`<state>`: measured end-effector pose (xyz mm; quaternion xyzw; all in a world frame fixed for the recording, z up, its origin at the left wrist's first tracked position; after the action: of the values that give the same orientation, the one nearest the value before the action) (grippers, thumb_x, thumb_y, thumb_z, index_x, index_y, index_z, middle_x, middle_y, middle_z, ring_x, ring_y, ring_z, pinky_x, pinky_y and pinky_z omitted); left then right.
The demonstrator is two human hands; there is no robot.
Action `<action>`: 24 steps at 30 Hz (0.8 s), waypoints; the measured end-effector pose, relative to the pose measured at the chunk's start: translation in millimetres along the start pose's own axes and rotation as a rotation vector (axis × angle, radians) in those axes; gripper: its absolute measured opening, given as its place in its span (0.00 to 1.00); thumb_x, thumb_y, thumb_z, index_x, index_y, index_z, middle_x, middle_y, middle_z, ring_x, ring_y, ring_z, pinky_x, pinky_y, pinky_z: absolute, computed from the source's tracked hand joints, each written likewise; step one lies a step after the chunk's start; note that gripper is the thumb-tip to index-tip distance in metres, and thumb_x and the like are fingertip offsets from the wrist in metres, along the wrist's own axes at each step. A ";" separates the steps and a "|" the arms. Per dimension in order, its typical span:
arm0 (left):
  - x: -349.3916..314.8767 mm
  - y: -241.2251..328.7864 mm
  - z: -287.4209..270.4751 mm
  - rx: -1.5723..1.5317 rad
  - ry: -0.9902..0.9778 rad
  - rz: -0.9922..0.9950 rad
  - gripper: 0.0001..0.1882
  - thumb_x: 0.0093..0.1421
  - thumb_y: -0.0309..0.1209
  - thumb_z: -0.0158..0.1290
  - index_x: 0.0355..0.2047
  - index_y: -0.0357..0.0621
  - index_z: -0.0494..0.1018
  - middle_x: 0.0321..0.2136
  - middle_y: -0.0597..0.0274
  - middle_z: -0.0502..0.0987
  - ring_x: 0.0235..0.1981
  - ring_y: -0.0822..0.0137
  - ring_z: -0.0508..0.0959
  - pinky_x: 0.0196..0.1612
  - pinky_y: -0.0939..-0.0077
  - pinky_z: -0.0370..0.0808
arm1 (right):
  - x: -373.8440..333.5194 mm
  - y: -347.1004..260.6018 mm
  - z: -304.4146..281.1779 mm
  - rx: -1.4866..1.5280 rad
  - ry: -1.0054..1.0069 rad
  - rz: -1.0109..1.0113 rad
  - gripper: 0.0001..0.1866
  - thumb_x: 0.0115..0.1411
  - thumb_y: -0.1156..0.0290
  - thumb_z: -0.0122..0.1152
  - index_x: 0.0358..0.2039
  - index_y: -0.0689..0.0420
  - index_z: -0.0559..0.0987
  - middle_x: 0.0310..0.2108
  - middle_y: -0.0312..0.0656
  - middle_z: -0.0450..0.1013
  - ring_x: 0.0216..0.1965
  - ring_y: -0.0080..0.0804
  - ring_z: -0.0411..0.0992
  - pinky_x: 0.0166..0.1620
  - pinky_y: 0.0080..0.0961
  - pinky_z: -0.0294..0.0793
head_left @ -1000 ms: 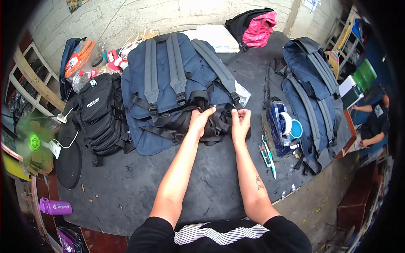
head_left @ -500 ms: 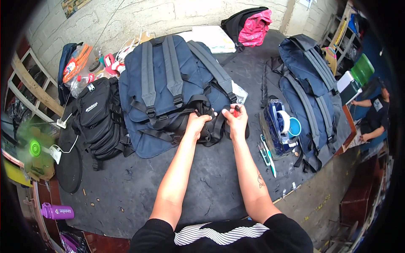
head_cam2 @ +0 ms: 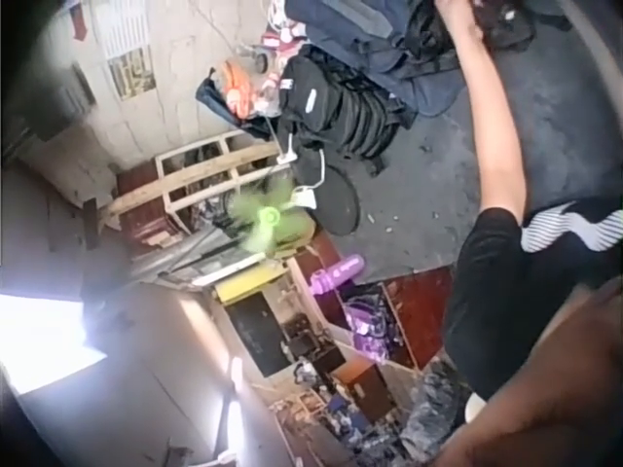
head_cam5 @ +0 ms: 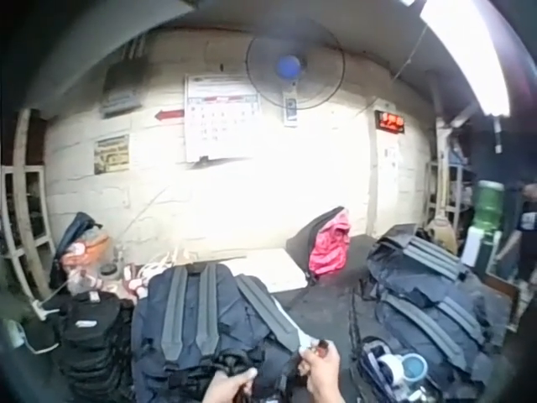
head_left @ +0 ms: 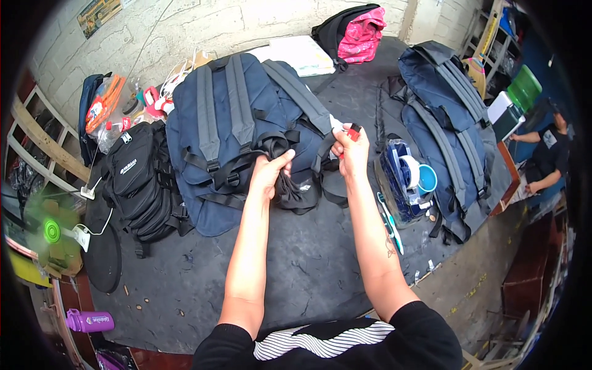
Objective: Adjusting nylon straps on backpacks and sealing fraying ends using a lighter.
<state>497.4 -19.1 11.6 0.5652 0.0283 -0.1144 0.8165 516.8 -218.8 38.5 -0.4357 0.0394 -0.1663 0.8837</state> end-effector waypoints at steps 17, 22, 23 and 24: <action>25.7 -69.3 12.5 -0.035 0.187 0.137 0.10 0.43 0.21 0.57 0.29 0.37 0.71 0.26 0.64 0.74 0.26 0.72 0.73 0.31 0.79 0.70 | -31.5 59.3 -32.9 -0.520 -0.074 -0.173 0.11 0.55 0.69 0.56 0.32 0.59 0.65 0.20 0.34 0.66 0.19 0.20 0.62 0.24 0.18 0.62; 37.0 -73.2 1.0 -0.006 0.301 0.267 0.13 0.44 0.23 0.57 0.31 0.35 0.70 0.29 0.62 0.74 0.29 0.69 0.73 0.36 0.78 0.70 | -63.7 55.7 -30.4 -1.160 -0.194 -0.250 0.15 0.53 0.59 0.54 0.34 0.58 0.67 0.28 0.48 0.72 0.31 0.46 0.72 0.34 0.35 0.69; 37.0 -71.9 2.4 -0.007 0.292 0.278 0.12 0.44 0.23 0.56 0.31 0.35 0.70 0.29 0.62 0.74 0.29 0.69 0.73 0.36 0.78 0.69 | -63.9 53.9 -29.8 -1.163 -0.191 -0.250 0.15 0.53 0.59 0.54 0.34 0.58 0.67 0.28 0.48 0.72 0.31 0.46 0.72 0.34 0.35 0.69; 36.7 -70.5 3.6 -0.007 0.284 0.290 0.11 0.45 0.23 0.56 0.30 0.34 0.70 0.28 0.62 0.74 0.29 0.69 0.73 0.36 0.77 0.69 | -64.8 52.5 -26.0 -1.230 -0.204 -0.288 0.15 0.53 0.59 0.54 0.33 0.58 0.67 0.28 0.48 0.72 0.31 0.46 0.72 0.34 0.35 0.69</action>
<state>517.5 -51.8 -58.1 0.5710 0.0617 0.0855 0.8142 463.8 -187.5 -23.5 -0.8779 -0.0157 -0.1882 0.4400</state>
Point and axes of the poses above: each hand's wrist, its own x-axis towards the middle knuckle, its own z-axis out of the palm, y = z × x, the point moved 6 cm from there along x, towards the middle knuckle
